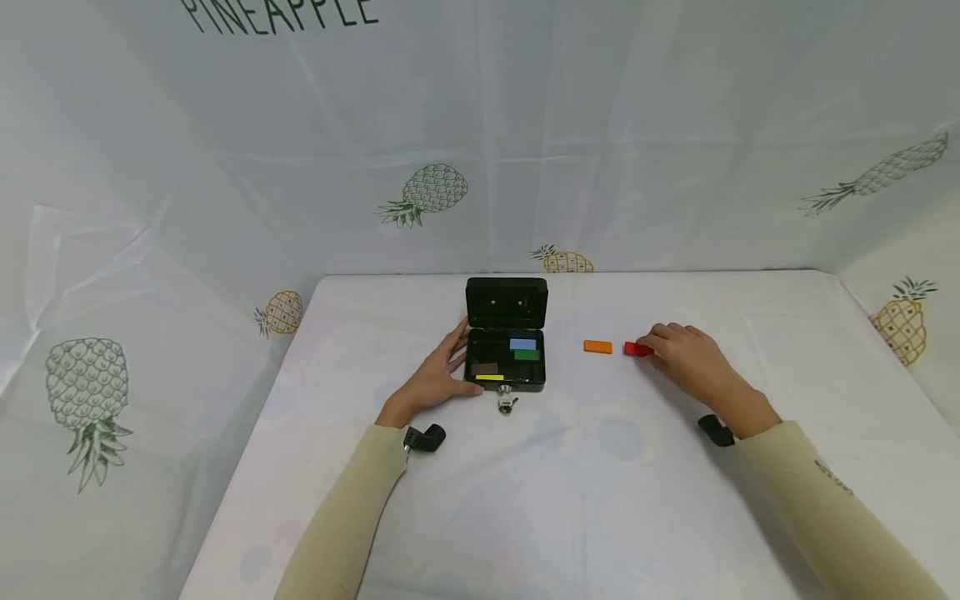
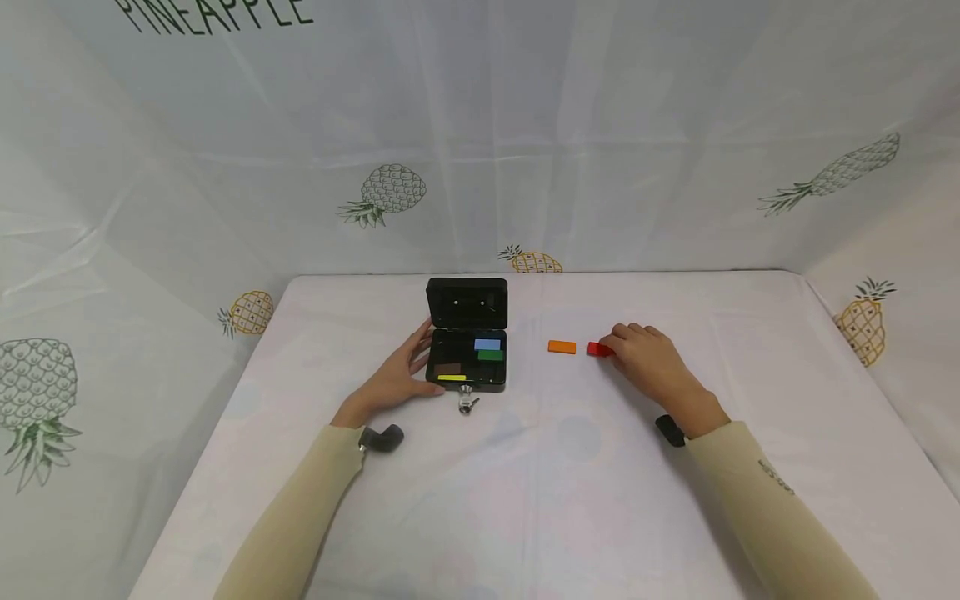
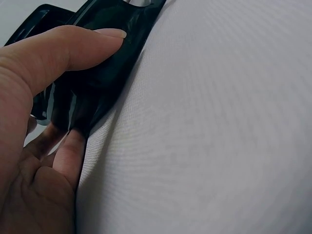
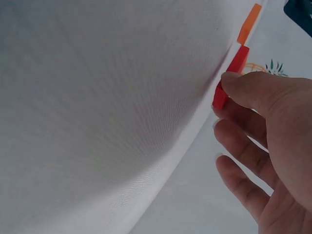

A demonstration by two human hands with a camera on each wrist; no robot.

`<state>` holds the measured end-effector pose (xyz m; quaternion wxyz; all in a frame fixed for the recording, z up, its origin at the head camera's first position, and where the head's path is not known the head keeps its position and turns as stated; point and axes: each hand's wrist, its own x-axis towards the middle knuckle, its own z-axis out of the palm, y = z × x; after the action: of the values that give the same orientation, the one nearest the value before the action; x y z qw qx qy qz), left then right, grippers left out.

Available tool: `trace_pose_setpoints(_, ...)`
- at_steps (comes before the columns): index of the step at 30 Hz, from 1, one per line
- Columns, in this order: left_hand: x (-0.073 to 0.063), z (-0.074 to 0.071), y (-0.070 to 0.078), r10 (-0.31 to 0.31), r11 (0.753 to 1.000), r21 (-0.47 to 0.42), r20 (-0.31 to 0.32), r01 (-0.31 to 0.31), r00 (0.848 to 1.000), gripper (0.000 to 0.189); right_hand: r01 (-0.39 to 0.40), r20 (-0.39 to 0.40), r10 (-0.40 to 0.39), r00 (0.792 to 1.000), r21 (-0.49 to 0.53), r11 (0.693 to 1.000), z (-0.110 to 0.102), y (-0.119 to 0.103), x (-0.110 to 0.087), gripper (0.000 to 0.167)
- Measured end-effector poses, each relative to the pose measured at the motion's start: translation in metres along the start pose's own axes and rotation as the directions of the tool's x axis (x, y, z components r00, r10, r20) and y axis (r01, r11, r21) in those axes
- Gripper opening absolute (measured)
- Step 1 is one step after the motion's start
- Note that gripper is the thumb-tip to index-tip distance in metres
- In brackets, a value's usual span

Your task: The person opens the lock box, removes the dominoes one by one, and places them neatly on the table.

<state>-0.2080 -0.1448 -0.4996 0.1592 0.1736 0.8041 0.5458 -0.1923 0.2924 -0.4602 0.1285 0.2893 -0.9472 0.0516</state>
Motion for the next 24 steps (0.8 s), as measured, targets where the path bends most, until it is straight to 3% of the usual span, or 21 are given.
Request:
trace_pose_setpoints(9,0.0009,0.0002,0.0004,0.012,1.000,-0.026,0.011,-0.011,1.000,0.124,-0.005,0.038,0.004,0.999,0.014,1.000,0.0024,0.0016,0.0057,0.030)
trace_pose_setpoints(20,0.0011,-0.0001,-0.0014,0.009,1.000,-0.029,0.008,-0.009,1.000,0.124,0.003,0.030,-0.004,1.000,0.030,1.000,0.0037,0.0013,0.0090,0.031)
trace_pose_setpoints(24,0.0002,-0.0007,-0.0018,0.008,0.999,-0.032,0.008,-0.008,1.000,0.124,0.020,-0.013,-0.019,1.000,0.030,0.999,0.0001,-0.0019,0.0099,0.034)
